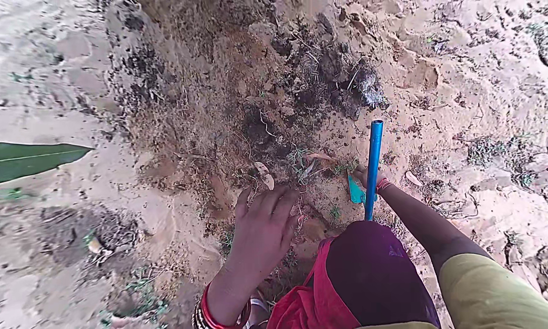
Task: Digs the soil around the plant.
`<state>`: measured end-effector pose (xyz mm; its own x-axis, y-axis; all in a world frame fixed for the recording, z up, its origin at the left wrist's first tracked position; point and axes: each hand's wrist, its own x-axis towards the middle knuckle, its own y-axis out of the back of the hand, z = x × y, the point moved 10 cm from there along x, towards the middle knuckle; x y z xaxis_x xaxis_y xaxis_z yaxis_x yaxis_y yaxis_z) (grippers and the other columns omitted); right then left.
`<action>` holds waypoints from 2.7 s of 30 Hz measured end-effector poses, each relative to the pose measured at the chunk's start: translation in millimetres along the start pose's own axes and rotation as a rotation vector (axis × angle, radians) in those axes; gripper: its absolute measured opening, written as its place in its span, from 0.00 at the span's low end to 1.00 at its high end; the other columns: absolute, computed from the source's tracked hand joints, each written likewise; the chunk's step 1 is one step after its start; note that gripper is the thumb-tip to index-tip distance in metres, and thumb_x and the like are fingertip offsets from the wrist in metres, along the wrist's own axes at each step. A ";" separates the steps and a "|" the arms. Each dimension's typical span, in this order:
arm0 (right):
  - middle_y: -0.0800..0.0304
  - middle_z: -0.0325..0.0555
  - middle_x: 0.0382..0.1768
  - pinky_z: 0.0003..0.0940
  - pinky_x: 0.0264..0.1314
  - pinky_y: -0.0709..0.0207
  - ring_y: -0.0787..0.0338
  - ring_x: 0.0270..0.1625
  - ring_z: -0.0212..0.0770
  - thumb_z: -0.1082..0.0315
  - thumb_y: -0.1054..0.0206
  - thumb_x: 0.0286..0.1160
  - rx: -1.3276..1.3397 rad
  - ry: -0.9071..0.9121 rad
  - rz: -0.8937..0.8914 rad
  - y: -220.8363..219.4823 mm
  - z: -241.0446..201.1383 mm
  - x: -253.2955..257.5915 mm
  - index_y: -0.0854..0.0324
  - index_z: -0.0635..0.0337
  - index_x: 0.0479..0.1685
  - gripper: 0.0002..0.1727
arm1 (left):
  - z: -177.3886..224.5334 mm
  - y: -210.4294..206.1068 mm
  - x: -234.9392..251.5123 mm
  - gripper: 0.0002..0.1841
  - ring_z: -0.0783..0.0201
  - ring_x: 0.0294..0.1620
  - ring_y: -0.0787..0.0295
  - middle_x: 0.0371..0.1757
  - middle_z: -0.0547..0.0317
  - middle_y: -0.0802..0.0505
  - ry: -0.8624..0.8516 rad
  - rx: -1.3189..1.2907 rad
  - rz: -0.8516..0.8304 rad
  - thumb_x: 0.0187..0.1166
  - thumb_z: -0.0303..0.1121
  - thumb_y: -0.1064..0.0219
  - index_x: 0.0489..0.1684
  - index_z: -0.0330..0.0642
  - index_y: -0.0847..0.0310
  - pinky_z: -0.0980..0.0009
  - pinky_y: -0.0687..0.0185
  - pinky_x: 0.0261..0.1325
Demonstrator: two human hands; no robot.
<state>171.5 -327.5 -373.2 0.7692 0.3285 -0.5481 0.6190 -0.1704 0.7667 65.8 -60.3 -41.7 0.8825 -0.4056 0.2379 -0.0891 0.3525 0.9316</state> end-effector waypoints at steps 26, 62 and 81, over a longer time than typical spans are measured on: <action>0.39 0.75 0.86 0.70 0.71 0.26 0.20 0.74 0.76 0.54 0.44 0.93 0.246 -0.437 0.306 86.7 41.0 -103.1 0.40 0.67 0.89 0.34 | -0.8 -23.5 -5.2 0.20 0.36 0.59 0.07 0.60 0.42 0.07 0.025 -0.003 -0.056 0.77 0.41 0.36 0.61 0.39 0.12 0.21 0.35 0.68; 0.13 0.68 0.44 0.62 0.55 0.22 0.11 0.46 0.62 0.54 0.45 0.93 0.551 -0.105 0.455 218.8 -170.1 37.3 0.25 0.75 0.66 0.26 | -41.6 -1.2 -19.8 0.21 0.34 0.59 0.08 0.58 0.39 0.07 0.207 -0.012 0.003 0.70 0.34 0.25 0.60 0.35 0.13 0.20 0.35 0.67; 0.29 0.38 0.21 0.24 0.20 0.30 0.28 0.16 0.29 0.56 0.44 0.94 0.736 -0.149 0.090 156.7 -188.7 -18.7 0.29 0.64 0.57 0.17 | -85.4 46.7 5.6 0.22 0.31 0.63 0.13 0.61 0.36 0.10 0.181 0.200 -0.230 0.76 0.35 0.24 0.66 0.37 0.16 0.23 0.39 0.73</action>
<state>224.2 -185.0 -179.6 0.8028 0.1639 -0.5733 0.4585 -0.7844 0.4177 105.9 25.9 -20.3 0.9559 -0.2931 -0.0198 0.0482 0.0901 0.9948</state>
